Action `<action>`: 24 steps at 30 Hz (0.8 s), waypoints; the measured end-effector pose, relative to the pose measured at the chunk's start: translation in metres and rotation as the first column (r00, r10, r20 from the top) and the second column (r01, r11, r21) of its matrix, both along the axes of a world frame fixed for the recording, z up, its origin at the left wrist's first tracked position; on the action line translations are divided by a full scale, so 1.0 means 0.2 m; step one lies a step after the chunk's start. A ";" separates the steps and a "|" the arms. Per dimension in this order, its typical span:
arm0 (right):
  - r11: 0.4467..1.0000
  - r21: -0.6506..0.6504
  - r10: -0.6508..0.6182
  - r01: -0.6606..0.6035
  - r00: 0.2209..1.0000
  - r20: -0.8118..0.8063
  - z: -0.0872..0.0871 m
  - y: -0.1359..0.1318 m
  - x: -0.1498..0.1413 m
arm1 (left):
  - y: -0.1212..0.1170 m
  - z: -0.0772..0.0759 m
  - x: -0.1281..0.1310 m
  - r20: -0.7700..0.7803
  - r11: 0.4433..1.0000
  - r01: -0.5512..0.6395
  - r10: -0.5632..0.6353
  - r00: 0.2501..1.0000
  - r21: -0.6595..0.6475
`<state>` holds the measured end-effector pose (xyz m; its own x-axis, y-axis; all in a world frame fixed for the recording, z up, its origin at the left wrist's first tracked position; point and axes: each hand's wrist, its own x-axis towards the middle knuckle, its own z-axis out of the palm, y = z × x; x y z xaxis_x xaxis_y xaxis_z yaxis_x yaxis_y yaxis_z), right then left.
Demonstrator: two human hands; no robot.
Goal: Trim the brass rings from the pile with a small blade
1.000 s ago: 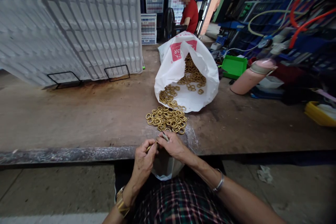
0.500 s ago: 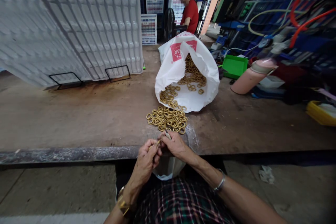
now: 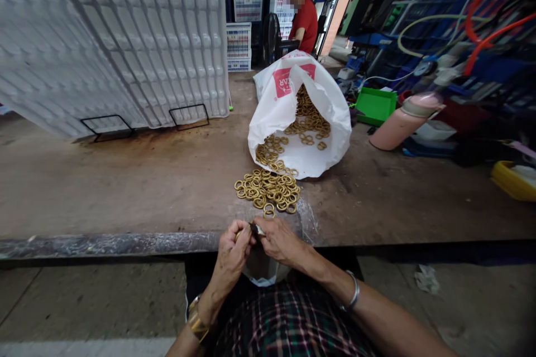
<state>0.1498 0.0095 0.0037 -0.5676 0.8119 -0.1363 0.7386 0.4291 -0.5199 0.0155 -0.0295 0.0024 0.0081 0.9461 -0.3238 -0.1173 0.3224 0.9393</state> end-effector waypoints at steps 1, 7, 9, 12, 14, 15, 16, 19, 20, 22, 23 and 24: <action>1.000 0.001 0.009 -0.009 1.000 0.025 0.01 0.00 0.00 | 0.00 0.00 0.00 -0.010 1.000 -0.003 0.003 1.000 0.006; 0.999 0.033 0.027 -0.033 0.987 0.155 0.00 0.01 -0.02 | -0.04 -0.03 -0.02 0.039 1.000 0.015 -0.015 0.999 0.009; 0.999 0.052 -0.003 -0.007 0.980 0.198 0.00 0.02 -0.04 | -0.07 -0.02 -0.03 0.089 1.000 0.026 -0.026 0.996 0.001; 0.993 0.114 -0.069 0.042 0.966 0.248 0.01 0.08 -0.05 | -0.10 0.00 -0.04 0.224 0.999 0.035 -0.029 0.974 -0.024; 0.983 0.169 -0.108 0.066 0.963 0.249 0.04 0.13 -0.07 | -0.11 0.02 -0.05 0.332 0.998 0.019 0.004 0.943 -0.066; 0.977 0.203 -0.119 0.071 0.964 0.236 0.06 0.16 -0.08 | -0.11 0.02 -0.05 0.377 0.996 0.004 0.030 0.926 -0.089; 0.969 0.238 -0.128 0.074 0.967 0.222 0.08 0.19 -0.09 | -0.11 0.02 -0.06 0.414 0.994 -0.013 0.056 0.908 -0.106; 0.939 0.333 -0.158 0.082 0.966 0.207 0.13 0.29 -0.15 | -0.09 0.02 -0.08 0.475 0.991 -0.052 0.107 0.874 -0.127; 0.933 0.349 -0.173 0.089 0.960 0.218 0.14 0.32 -0.17 | -0.09 0.02 -0.08 0.481 0.990 -0.060 0.114 0.869 -0.126; 0.935 0.344 -0.181 0.086 0.949 0.257 0.14 0.37 -0.21 | -0.08 0.01 -0.10 0.484 0.990 -0.065 0.120 0.867 -0.128; 0.941 0.330 -0.176 0.078 0.944 0.279 0.14 0.40 -0.23 | -0.08 0.00 -0.11 0.485 0.989 -0.070 0.127 0.865 -0.133; 0.952 0.300 -0.154 0.058 0.939 0.307 0.14 0.41 -0.25 | -0.08 0.00 -0.12 0.489 0.986 -0.070 0.135 0.862 -0.149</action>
